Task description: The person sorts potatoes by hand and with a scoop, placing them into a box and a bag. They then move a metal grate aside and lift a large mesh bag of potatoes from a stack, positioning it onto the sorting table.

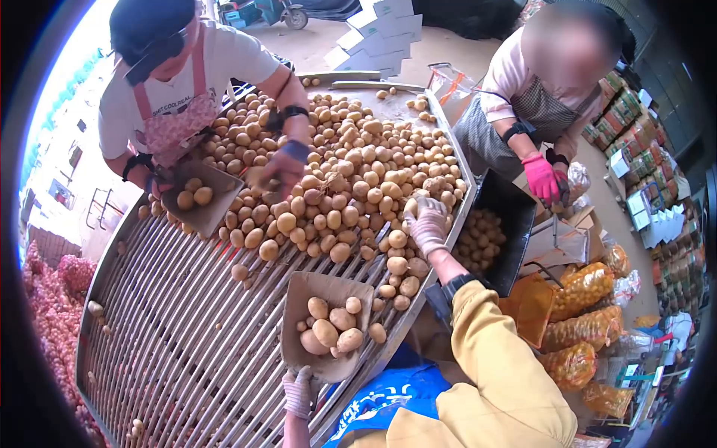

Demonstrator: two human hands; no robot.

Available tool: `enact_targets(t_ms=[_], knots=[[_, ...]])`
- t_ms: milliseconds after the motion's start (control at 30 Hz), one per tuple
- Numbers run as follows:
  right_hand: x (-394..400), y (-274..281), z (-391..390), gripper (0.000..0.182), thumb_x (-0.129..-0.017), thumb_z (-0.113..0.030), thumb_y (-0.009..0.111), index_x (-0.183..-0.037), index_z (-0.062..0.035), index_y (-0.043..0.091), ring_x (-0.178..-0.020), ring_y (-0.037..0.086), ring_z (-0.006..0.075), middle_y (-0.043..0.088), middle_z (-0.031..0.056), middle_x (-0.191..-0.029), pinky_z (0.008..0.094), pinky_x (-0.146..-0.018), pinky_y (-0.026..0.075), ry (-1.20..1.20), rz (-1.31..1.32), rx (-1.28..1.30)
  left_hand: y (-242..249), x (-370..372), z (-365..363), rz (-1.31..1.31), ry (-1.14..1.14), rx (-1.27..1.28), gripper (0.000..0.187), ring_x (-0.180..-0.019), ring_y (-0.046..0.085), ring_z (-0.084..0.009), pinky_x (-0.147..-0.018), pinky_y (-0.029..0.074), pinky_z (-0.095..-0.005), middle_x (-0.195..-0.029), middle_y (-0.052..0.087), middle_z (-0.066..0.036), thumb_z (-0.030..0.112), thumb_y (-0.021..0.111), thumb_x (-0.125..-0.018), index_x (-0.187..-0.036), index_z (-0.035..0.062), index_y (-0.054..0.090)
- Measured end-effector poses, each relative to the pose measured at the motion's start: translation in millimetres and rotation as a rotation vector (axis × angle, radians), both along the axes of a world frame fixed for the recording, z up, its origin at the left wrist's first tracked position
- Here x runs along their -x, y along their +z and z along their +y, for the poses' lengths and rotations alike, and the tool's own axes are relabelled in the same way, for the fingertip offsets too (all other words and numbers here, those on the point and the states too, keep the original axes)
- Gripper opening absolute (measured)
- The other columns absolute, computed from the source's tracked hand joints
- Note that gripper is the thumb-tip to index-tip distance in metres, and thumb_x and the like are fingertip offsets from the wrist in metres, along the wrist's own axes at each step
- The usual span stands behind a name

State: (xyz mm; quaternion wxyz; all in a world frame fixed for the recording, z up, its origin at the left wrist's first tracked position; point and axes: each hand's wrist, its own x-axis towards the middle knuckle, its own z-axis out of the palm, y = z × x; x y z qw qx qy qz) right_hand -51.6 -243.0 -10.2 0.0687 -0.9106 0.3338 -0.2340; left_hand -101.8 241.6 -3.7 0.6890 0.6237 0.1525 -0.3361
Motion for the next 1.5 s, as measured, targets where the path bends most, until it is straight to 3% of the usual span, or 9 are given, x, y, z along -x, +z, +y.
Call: enact_targets(t_ms=[200, 533, 600, 733, 867, 1000, 1233, 1367, 1500], knots=[[-33.8, 15.2, -15.8, 0.069, -0.086, -0.054, 0.055, -0.142, -0.0151, 0.043, -0.141, 0.029, 0.0307, 0.042, 0.0127, -0.146, 0.0610, -0.114, 0.008, -0.130, 0.430, 0.015, 8.1, -1.1, -34.1, 0.018, -0.027, -0.062, 0.013, -0.062, 0.056, -0.0093, -0.053, 0.047, -0.0248, -0.081, 0.062, -0.001, 0.011, 0.058, -0.086, -0.097, 0.0051, 0.061], [2.1, 19.1, 29.0, 0.055, -0.085, -0.045, 0.060, -0.131, -0.0164, 0.049, -0.103, 0.058, 0.0248, 0.060, 0.0059, -0.115, 0.0425, -0.090, 0.045, 0.652, 0.558, -0.277, 61.9, -9.7, -122.9, 0.076, 0.085, -0.151, 0.014, -0.056, 0.054, -0.0103, -0.047, 0.045, -0.0258, -0.075, 0.059, -0.001, 0.017, 0.059, -0.086, -0.096, 0.0069, 0.061], [-0.3, 4.2, 11.2, 0.044, -0.087, -0.039, 0.060, -0.123, -0.0134, 0.051, -0.095, 0.064, 0.0305, 0.060, 0.0122, -0.114, 0.0468, -0.079, 0.052, 0.484, 0.259, -0.128, 45.3, -13.7, -125.8, -0.016, 0.102, -0.113, 0.013, -0.053, 0.051, -0.0083, -0.045, 0.041, -0.0237, -0.072, 0.058, 0.001, 0.017, 0.060, -0.086, -0.094, 0.0074, 0.060], [-50.1, -4.3, -35.8, 0.031, -0.091, -0.019, 0.052, -0.121, -0.0123, 0.052, -0.089, 0.068, 0.0345, 0.059, 0.0146, -0.116, 0.0503, -0.063, 0.056, 0.093, 0.675, -0.321, 21.8, -22.1, -128.0, -0.064, 0.119, -0.056, 0.009, -0.051, 0.048, -0.0069, -0.044, 0.037, -0.0230, -0.069, 0.057, 0.003, 0.013, 0.059, -0.086, -0.093, 0.0080, 0.060], [-64.9, -5.6, -47.5, 0.025, -0.095, -0.017, 0.045, -0.115, -0.0103, 0.058, -0.098, 0.066, 0.0341, 0.061, 0.0181, -0.116, 0.0476, -0.077, 0.055, 0.083, 0.689, -0.412, 28.2, -33.9, -144.2, -0.095, 0.081, -0.087, 0.011, -0.062, 0.054, -0.0078, -0.054, 0.045, -0.0234, -0.078, 0.061, 0.001, 0.010, 0.060, -0.086, -0.095, 0.0062, 0.061], [-28.6, 23.6, -40.2, 0.025, -0.089, -0.032, 0.058, -0.102, -0.0100, 0.059, -0.093, 0.062, 0.0391, 0.062, 0.0202, -0.106, 0.0485, -0.079, 0.050, 0.237, 0.076, -0.717, 16.6, -44.8, -144.5, -0.055, 0.008, -0.064, 0.015, -0.070, 0.058, -0.0095, -0.064, 0.049, -0.0258, -0.085, 0.064, -0.001, 0.009, 0.060, -0.085, -0.098, 0.0033, 0.063], [-34.7, 11.7, -49.2, 0.044, -0.083, -0.041, 0.065, -0.116, -0.0136, 0.057, -0.098, 0.064, 0.0317, 0.061, 0.0151, -0.112, 0.0443, -0.079, 0.052, 0.234, 0.637, -0.344, 7.5, -48.8, -148.9, -0.041, 0.010, 0.004, 0.016, -0.078, 0.060, -0.0100, -0.072, 0.050, -0.0267, -0.091, 0.065, -0.002, 0.006, 0.060, -0.086, -0.101, 0.0026, 0.064], [-63.3, -13.2, -49.5, 0.025, -0.094, -0.021, 0.048, -0.113, -0.0147, 0.062, -0.099, 0.067, 0.0290, 0.064, 0.0137, -0.116, 0.0458, -0.073, 0.055, 0.060, 0.756, -0.309, 1.8, -48.7, -145.1, -0.050, 0.009, 0.001, 0.017, -0.076, 0.061, -0.0107, -0.069, 0.051, -0.0262, -0.090, 0.066, -0.004, 0.008, 0.058, -0.085, -0.099, 0.0006, 0.064], [-61.9, 4.3, -56.0, 0.035, -0.081, -0.030, 0.068, -0.109, -0.0098, 0.064, -0.096, 0.069, 0.0278, 0.070, 0.0148, -0.102, 0.0446, -0.075, 0.056, 0.153, 0.776, -0.387, 1.1, -49.6, -144.1, -0.038, 0.019, 0.020, 0.019, -0.079, 0.063, -0.0128, -0.072, 0.052, -0.0278, -0.092, 0.066, -0.005, 0.008, 0.058, -0.085, -0.101, -0.0010, 0.063]])
